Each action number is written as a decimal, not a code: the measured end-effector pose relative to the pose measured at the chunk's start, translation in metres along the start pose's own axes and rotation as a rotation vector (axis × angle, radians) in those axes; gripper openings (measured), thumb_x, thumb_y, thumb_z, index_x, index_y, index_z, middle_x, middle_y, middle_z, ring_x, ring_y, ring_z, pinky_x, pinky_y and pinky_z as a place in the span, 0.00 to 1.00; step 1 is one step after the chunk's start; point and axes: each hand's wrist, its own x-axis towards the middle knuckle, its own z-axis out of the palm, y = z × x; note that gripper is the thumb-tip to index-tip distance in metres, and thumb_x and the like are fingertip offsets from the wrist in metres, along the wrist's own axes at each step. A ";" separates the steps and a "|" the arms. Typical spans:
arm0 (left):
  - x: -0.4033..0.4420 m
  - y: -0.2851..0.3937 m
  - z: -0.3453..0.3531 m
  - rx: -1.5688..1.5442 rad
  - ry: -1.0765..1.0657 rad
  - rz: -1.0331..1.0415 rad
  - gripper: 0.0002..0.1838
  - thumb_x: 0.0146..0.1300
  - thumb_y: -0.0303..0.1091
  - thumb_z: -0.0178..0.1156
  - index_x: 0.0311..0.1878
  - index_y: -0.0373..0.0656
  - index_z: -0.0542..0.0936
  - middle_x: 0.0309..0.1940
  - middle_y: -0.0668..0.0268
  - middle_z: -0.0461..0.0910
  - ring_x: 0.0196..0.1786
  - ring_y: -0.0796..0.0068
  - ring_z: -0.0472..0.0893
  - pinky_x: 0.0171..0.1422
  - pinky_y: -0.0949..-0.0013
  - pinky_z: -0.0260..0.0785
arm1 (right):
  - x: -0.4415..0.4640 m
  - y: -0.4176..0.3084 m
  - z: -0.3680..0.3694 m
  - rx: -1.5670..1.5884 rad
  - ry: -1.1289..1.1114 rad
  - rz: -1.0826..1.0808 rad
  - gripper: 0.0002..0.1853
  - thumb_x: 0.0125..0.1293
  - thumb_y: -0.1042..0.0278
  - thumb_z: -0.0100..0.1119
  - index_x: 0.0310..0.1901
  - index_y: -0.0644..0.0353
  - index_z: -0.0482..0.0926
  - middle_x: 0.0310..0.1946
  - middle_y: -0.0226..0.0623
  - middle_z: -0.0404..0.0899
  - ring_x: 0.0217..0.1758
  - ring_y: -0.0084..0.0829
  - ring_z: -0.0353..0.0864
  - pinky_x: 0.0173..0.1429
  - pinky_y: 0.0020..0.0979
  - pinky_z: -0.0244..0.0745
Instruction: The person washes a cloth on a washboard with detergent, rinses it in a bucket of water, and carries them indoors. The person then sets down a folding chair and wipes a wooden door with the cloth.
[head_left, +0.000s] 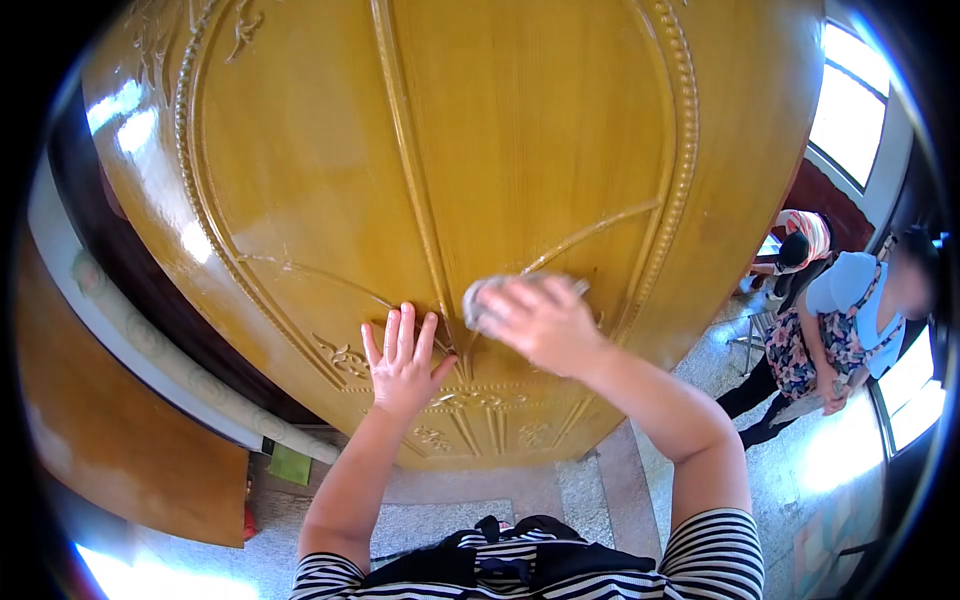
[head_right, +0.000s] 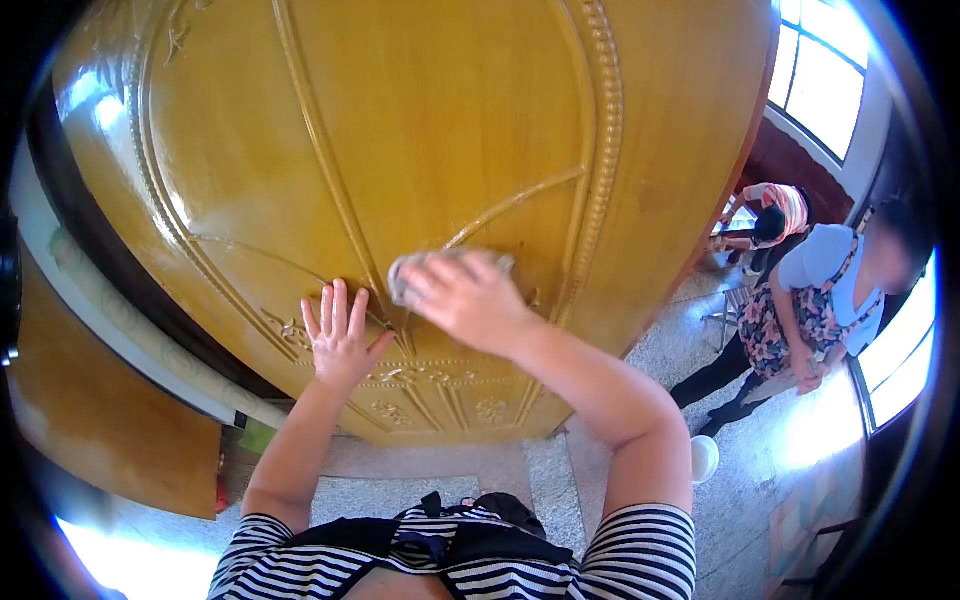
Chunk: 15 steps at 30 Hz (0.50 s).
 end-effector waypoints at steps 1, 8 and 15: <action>0.000 -0.002 0.000 0.000 -0.002 0.005 0.39 0.45 0.54 0.66 0.60 0.44 0.69 0.65 0.48 0.58 0.68 0.52 0.57 0.70 0.38 0.38 | -0.003 0.015 -0.011 -0.071 -0.054 0.068 0.16 0.58 0.68 0.51 0.49 0.42 0.76 0.58 0.25 0.65 0.59 0.28 0.64 0.60 0.43 0.58; -0.002 -0.005 0.006 0.005 0.022 0.054 0.41 0.44 0.55 0.67 0.60 0.45 0.69 0.64 0.49 0.60 0.66 0.52 0.59 0.68 0.36 0.43 | -0.026 0.074 -0.031 -0.338 0.370 0.576 0.22 0.49 0.72 0.57 0.48 0.43 0.75 0.55 0.30 0.67 0.57 0.36 0.63 0.59 0.46 0.54; -0.006 -0.005 0.015 0.005 0.013 0.031 0.41 0.43 0.58 0.67 0.59 0.45 0.69 0.63 0.49 0.61 0.65 0.52 0.60 0.69 0.36 0.40 | -0.006 -0.027 0.027 -0.051 0.222 0.242 0.11 0.55 0.64 0.51 0.39 0.43 0.80 0.50 0.23 0.72 0.52 0.30 0.66 0.56 0.42 0.59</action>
